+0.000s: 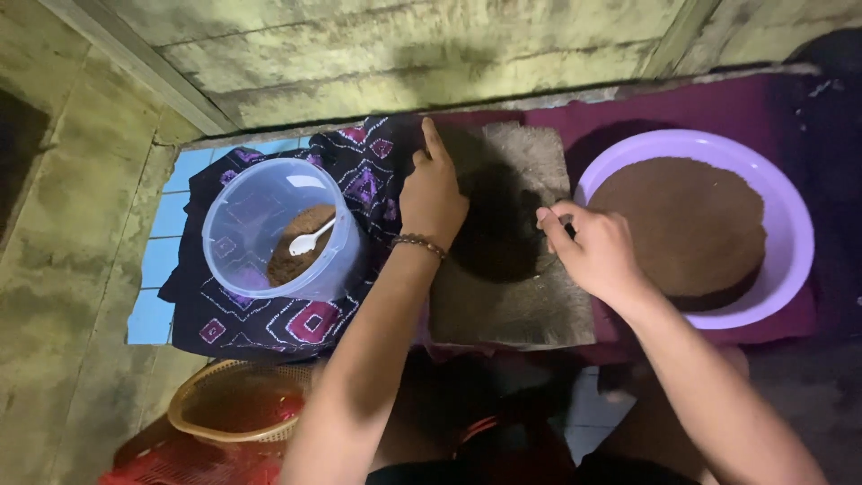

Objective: The person uses a spoon to scrape a brown powder from a stone grinding slab into a purple bowl. They then use the spoon to level the powder in the bowl and scrape the remaining powder from the slab.

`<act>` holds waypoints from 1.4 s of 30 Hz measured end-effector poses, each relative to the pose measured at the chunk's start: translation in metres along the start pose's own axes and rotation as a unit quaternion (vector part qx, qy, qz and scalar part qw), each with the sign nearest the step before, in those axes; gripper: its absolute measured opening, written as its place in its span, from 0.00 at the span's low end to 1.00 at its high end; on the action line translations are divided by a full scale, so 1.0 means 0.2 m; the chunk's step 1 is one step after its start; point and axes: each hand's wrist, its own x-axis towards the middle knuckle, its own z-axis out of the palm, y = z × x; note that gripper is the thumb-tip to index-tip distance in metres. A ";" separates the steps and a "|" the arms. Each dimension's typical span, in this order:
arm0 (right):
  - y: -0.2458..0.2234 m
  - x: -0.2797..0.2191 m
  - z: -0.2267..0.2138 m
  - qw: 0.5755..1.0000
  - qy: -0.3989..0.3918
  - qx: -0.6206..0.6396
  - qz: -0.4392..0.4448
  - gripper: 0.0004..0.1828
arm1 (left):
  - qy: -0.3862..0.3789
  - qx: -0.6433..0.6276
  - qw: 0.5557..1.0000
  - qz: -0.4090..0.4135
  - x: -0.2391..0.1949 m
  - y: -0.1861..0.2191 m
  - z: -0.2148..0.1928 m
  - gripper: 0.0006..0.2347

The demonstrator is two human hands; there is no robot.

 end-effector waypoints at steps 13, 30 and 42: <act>-0.05 -0.02 0.00 0.985 0.023 0.136 0.107 0.19 | -0.006 0.019 1.000 -0.002 0.01 -0.01 0.02 0.42; 0.02 -0.05 0.03 0.922 0.147 0.322 0.160 0.13 | -0.045 0.003 0.999 -0.011 0.01 0.01 -0.04 0.42; 0.13 -0.04 0.01 0.877 0.176 0.391 0.218 0.08 | -0.050 0.018 0.999 -0.012 0.03 0.02 -0.03 0.47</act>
